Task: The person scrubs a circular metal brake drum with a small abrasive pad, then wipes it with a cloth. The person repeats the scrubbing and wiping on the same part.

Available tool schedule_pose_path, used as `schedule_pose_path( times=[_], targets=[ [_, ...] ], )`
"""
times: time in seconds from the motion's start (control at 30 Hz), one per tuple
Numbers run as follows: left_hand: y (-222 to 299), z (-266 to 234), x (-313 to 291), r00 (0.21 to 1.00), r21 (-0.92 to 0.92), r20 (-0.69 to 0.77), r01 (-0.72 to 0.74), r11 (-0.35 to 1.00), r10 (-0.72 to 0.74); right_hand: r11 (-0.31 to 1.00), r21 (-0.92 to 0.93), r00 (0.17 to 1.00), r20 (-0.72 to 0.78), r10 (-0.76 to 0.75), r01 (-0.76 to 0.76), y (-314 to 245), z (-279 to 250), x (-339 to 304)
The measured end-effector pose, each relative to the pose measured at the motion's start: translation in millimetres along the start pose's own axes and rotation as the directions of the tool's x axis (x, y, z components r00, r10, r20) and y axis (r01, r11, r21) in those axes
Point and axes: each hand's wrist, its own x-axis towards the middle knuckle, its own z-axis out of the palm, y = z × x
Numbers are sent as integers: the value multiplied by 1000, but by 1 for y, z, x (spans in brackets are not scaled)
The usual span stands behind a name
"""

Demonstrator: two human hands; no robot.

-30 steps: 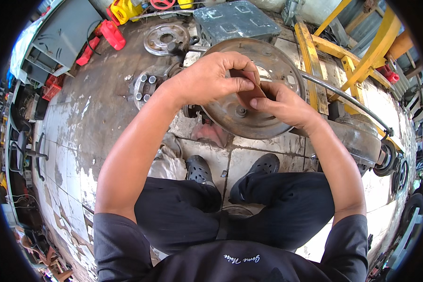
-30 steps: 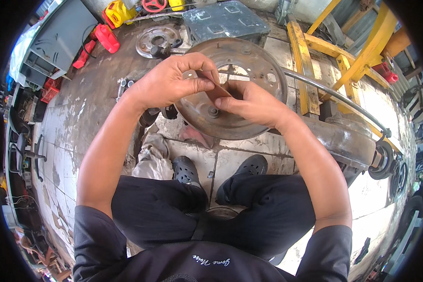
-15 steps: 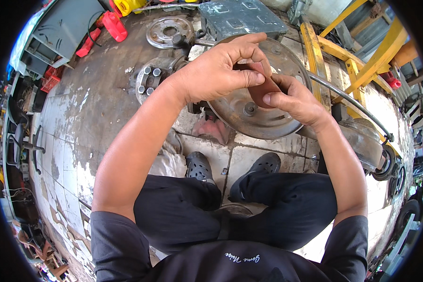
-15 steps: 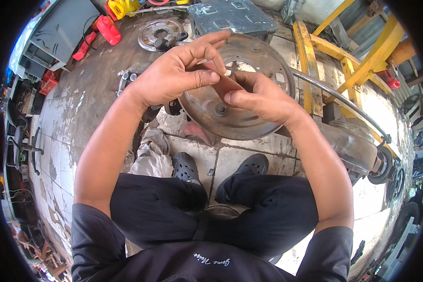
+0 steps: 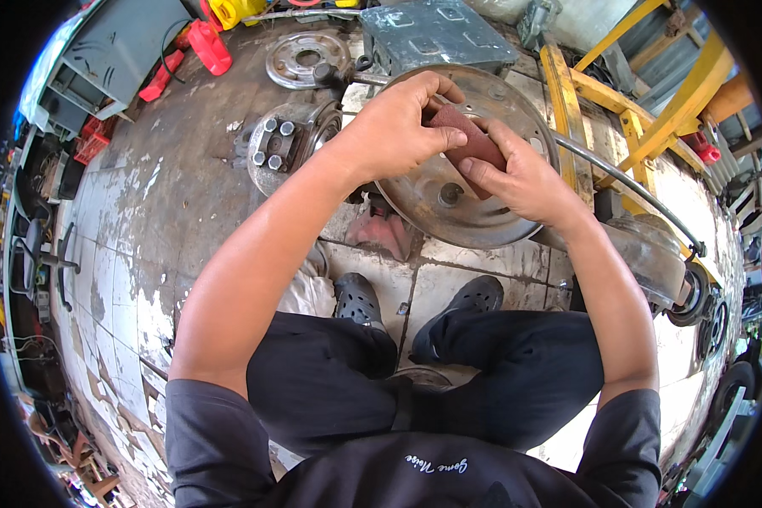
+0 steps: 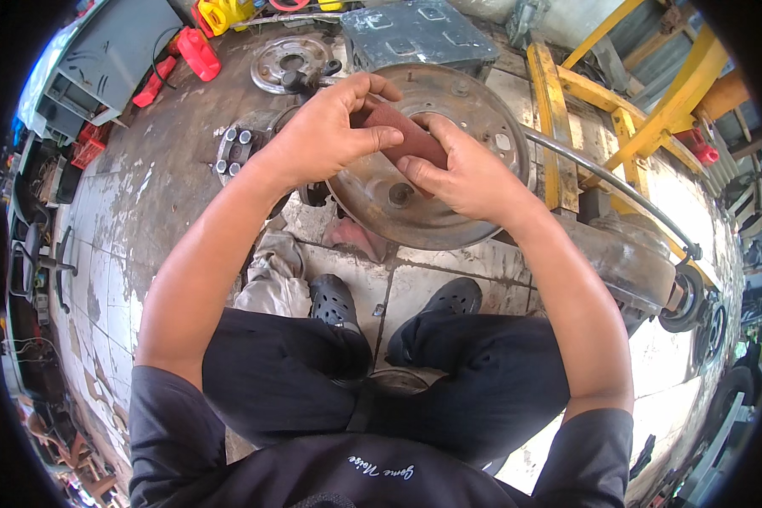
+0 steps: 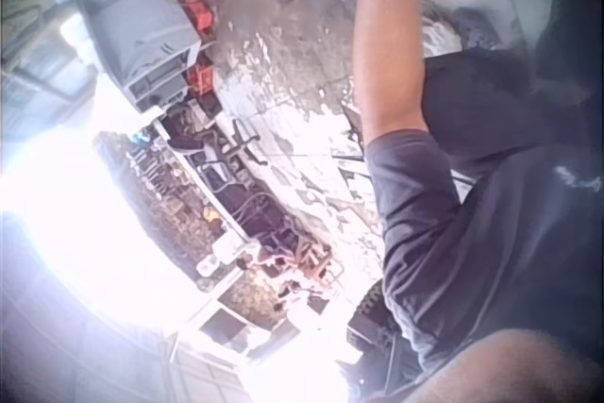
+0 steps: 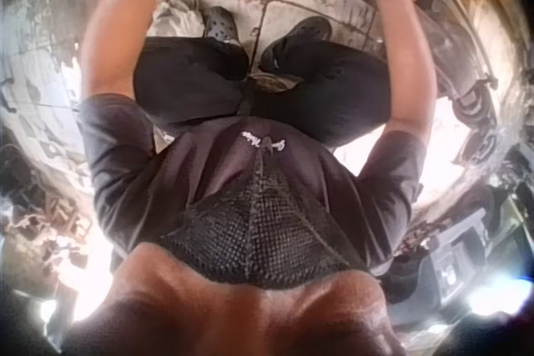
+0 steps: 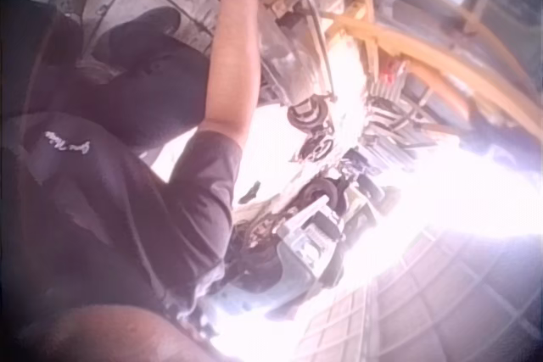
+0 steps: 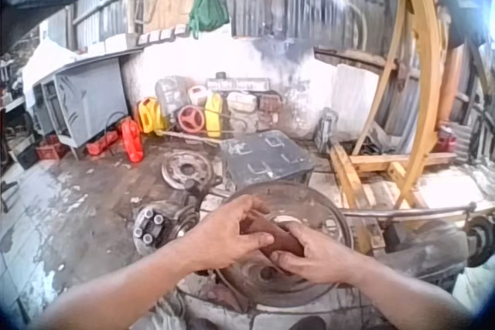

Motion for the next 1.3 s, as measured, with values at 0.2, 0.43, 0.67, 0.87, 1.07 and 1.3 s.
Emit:
schedule_pose_path(
  times=[0.2, 0.43, 0.67, 0.87, 1.07, 1.3],
  targets=[
    [-19, -53, 4, 913, 614, -372, 110, 782, 164, 958, -273, 995, -56, 77, -90, 13, -7, 21],
    [-59, -71, -19, 900, 804, -433, 411, 430, -51, 919, -392, 986, -162, -30, -36, 30, 29, 44],
    [-64, -66, -19, 909, 804, -416, 377, 461, -18, 920, -377, 969, -246, 16, -111, 22, 44, 57],
    [-63, -64, -20, 903, 799, -429, 382, 464, -5, 932, -354, 976, -216, 2, -81, 31, 32, 43],
    [-65, -65, -20, 908, 818, -419, 366, 444, 24, 916, -383, 978, -203, 44, -121, 31, 27, 59],
    [-63, -63, -18, 914, 821, -404, 343, 456, 39, 918, -372, 972, -231, 50, -136, 36, 29, 68]
  ],
)
